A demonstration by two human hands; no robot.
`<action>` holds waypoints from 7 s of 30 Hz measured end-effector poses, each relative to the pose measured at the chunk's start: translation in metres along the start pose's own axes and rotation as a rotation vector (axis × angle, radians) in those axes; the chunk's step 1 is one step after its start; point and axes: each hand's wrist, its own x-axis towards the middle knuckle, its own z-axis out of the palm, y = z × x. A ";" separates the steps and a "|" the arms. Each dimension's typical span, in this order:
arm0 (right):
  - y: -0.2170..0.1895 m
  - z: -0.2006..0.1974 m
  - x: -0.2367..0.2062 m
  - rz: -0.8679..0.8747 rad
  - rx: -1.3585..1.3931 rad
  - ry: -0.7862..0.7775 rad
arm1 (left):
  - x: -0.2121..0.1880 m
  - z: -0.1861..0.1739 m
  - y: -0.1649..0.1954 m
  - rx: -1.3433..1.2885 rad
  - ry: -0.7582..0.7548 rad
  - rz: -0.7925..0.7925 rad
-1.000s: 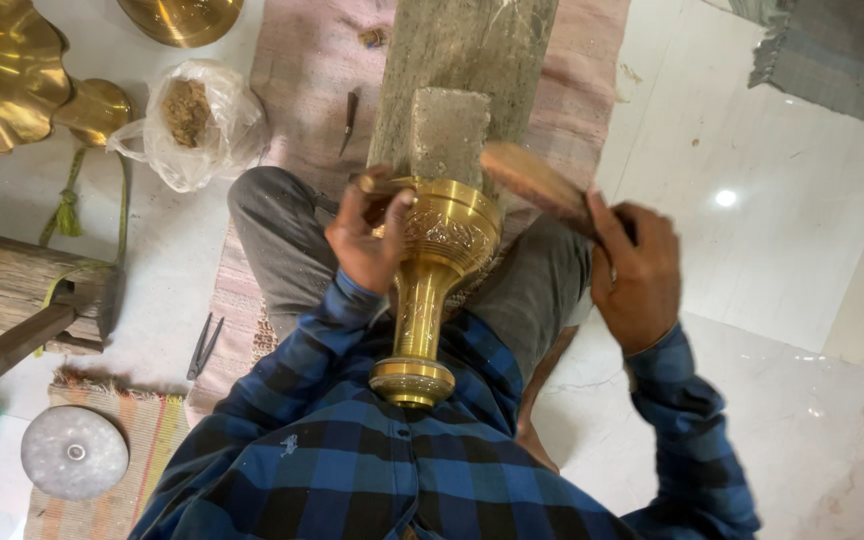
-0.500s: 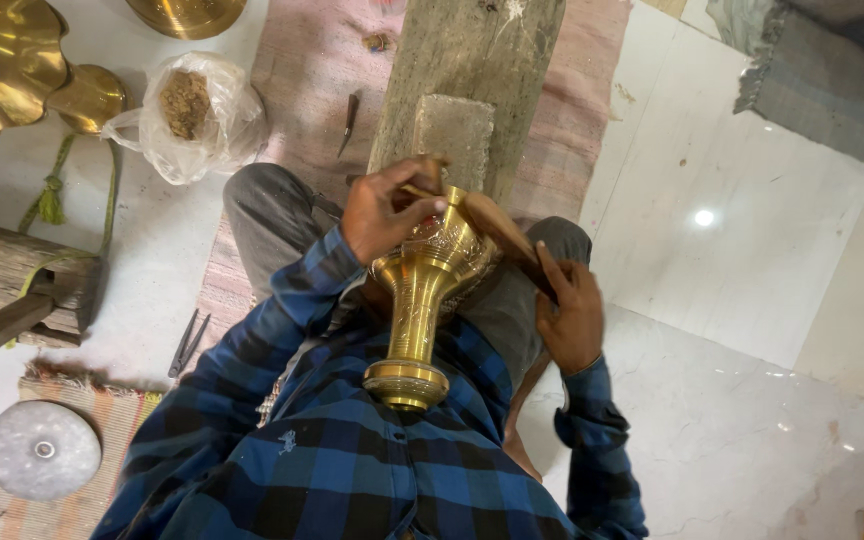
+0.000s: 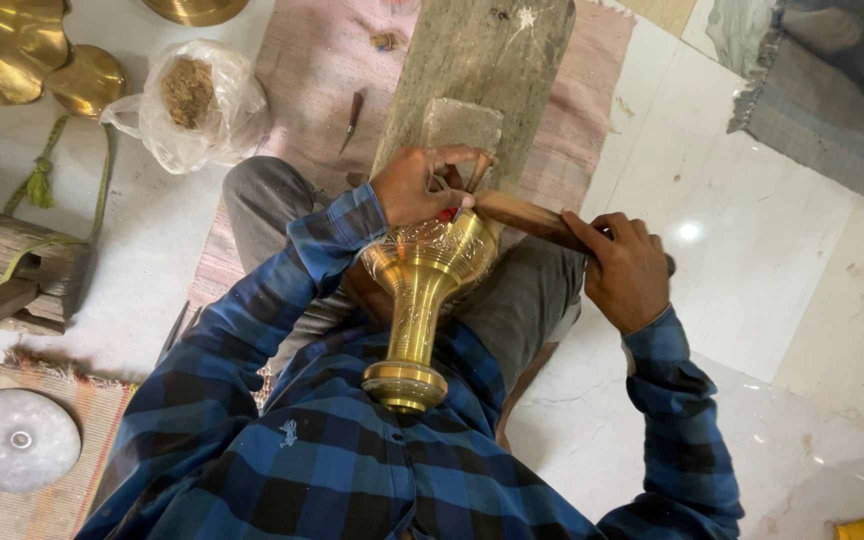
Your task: The person sits on the floor holding a brass vase between their legs and engraves decorative patterns into its surface. They hold a small chisel against the brass with one hand and strike it with a wooden mallet held in the other hand, repositioning the chisel repeatedly to work different areas of the pattern.
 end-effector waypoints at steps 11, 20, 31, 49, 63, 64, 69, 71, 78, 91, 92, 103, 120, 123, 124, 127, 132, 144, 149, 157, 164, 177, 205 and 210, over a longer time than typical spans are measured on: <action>0.027 -0.023 0.047 0.060 0.570 0.028 | 0.001 0.001 0.002 -0.065 0.016 0.040; 0.019 -0.024 0.067 -0.136 0.168 -0.011 | -0.002 0.006 0.001 -0.020 0.103 0.002; 0.022 -0.021 0.067 -0.103 0.583 0.121 | -0.006 0.008 0.003 -0.012 0.144 0.020; 0.015 -0.024 0.066 -0.102 0.313 0.040 | -0.009 0.014 0.000 0.054 0.186 0.084; 0.019 -0.025 0.065 -0.149 0.408 0.037 | -0.020 0.024 0.005 0.006 0.205 -0.005; 0.019 -0.026 0.065 -0.156 0.364 0.066 | -0.021 0.025 0.005 0.012 0.240 0.028; 0.014 -0.023 0.066 -0.164 0.497 0.150 | -0.027 0.029 0.005 -0.005 0.321 0.058; 0.014 -0.026 0.065 -0.187 0.064 0.070 | -0.027 0.030 0.005 -0.004 0.318 0.066; 0.012 -0.033 0.067 -0.206 0.266 0.041 | -0.031 0.028 0.012 0.043 0.357 0.142; -0.002 -0.046 0.070 -0.187 0.186 0.053 | -0.037 0.041 0.007 0.011 0.441 0.042; -0.003 -0.048 0.070 -0.237 -0.020 0.017 | -0.037 0.043 0.007 0.011 0.426 0.013; -0.015 -0.061 0.070 -0.099 0.371 0.051 | -0.046 0.051 0.007 0.051 0.556 0.162; -0.021 -0.066 0.069 -0.130 0.372 0.059 | -0.051 0.052 0.016 -0.040 0.494 0.004; -0.021 -0.070 0.071 -0.284 0.008 0.079 | -0.051 0.052 0.016 -0.027 0.529 0.045; -0.022 -0.070 0.072 -0.274 0.069 0.103 | -0.051 0.052 0.016 -0.042 0.525 0.034; -0.022 -0.069 0.072 0.029 0.483 0.022 | -0.052 0.052 0.017 -0.077 0.493 0.014; -0.020 -0.066 0.070 -0.210 0.119 0.073 | -0.053 0.053 0.018 -0.046 0.482 -0.021; -0.026 -0.065 0.067 -0.103 0.415 0.083 | -0.058 0.059 0.020 -0.068 0.533 0.061; -0.026 -0.066 0.065 -0.126 0.470 0.084 | -0.062 0.063 0.024 -0.064 0.576 0.047; -0.037 -0.072 0.062 -0.024 0.477 0.143 | -0.065 0.067 0.025 -0.115 0.573 0.041; -0.038 -0.074 0.060 -0.149 0.534 0.113 | -0.067 0.068 0.026 -0.103 0.586 0.058; -0.047 -0.082 0.053 -0.257 -0.002 0.190 | -0.069 0.070 0.032 -0.083 0.608 -0.003; -0.044 -0.081 0.041 -0.183 0.053 0.129 | -0.075 0.079 0.031 -0.120 0.639 0.078; -0.039 -0.078 0.040 -0.159 0.283 0.158 | -0.076 0.081 0.028 -0.082 0.661 0.093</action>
